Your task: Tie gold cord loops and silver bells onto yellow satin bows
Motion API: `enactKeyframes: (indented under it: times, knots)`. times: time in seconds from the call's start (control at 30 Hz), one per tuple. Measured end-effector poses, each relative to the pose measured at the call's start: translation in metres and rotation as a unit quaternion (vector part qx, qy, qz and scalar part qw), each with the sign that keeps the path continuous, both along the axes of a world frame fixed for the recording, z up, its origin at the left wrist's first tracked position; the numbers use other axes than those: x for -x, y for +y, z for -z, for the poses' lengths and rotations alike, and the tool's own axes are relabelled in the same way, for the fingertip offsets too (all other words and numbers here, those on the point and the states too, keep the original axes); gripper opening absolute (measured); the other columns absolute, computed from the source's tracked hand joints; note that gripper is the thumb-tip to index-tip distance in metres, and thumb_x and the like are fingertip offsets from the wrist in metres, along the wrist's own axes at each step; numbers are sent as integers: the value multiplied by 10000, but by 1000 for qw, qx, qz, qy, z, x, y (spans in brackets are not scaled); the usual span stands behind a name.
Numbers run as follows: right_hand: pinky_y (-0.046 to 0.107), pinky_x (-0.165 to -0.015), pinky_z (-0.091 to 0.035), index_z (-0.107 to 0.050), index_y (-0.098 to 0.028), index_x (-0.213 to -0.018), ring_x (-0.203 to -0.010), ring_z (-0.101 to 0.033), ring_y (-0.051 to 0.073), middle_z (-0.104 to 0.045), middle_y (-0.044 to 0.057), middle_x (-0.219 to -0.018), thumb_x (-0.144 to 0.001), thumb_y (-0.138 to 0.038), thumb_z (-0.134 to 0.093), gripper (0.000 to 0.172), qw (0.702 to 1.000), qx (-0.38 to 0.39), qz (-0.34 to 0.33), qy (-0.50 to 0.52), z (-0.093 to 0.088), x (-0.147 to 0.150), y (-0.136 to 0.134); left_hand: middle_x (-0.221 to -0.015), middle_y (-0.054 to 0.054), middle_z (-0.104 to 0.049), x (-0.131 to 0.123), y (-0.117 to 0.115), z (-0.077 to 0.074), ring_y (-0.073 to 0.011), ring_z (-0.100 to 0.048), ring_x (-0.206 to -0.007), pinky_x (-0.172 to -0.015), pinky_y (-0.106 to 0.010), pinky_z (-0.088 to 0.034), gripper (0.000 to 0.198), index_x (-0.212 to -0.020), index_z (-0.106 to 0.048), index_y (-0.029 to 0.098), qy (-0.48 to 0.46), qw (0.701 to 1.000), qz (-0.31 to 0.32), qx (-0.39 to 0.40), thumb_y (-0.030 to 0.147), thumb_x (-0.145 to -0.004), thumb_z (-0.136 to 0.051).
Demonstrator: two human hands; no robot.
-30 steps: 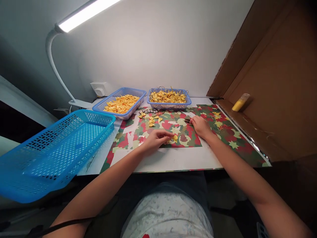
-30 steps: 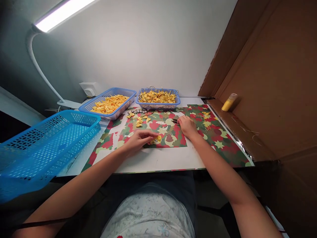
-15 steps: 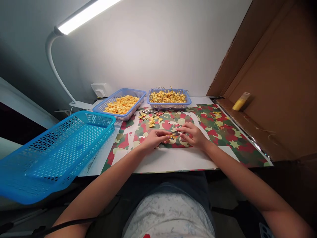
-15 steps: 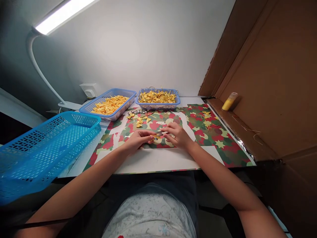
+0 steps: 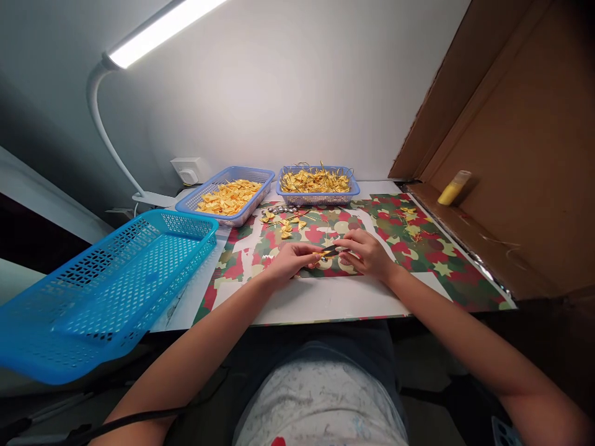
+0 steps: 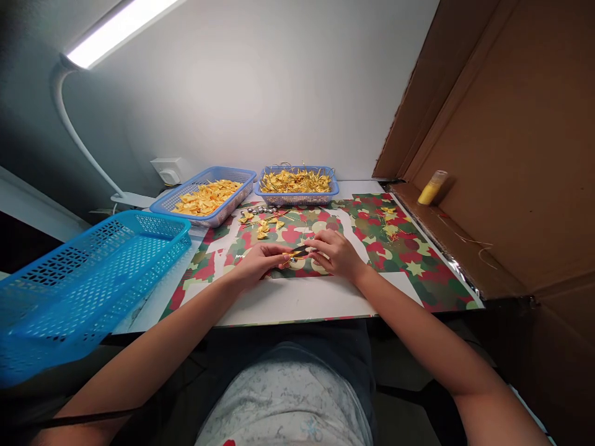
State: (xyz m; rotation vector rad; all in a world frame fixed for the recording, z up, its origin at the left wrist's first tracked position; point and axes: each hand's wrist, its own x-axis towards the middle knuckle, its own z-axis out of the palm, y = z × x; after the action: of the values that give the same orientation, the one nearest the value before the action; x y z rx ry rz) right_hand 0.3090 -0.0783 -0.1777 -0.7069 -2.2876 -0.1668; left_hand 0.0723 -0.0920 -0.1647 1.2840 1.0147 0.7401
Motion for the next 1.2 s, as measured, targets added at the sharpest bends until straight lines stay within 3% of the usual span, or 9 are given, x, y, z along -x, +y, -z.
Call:
enactKeyframes:
  times: [0.47,0.73,0.9,1.2]
  knots:
    - [317,-691,-476,-629,-201,-1044,-799,-578,197,-642,81,-887,-963,-279,-464,200,1000,20,-17,4,-3,3,-2,-633,18,-591,1,0,0,-24,-295,-415,-381,-208,-136,454,-1057,-722,136,4,1000,6,0,384,-679,-761]
    - [319,-697,-492,-634,-210,-1042,-796,-588,196,-640,75,-887,-965,-299,-453,216,998,57,-24,14,-2,3,-3,-671,-17,-627,1,1,0,-47,-390,-474,-404,-202,-160,472,-1032,-726,114,-14,1000,9,5,378,-645,-782]
    - [319,-705,-502,-640,-213,-1040,-804,-591,192,-634,72,-888,-969,-328,-445,238,997,70,-25,22,-2,3,-3,-645,-4,-616,1,1,0,-41,-362,-455,-410,-211,-146,461,-1030,-726,122,-24,1000,15,7,376,-648,-779]
    - [310,-677,-481,-638,-209,-1031,-779,-577,190,-635,72,-880,-961,-292,-467,203,999,41,-15,18,-3,3,-3,-639,5,-599,2,2,4,-29,-332,-437,-408,-207,-160,451,-1047,-718,121,-27,999,21,7,370,-673,-767]
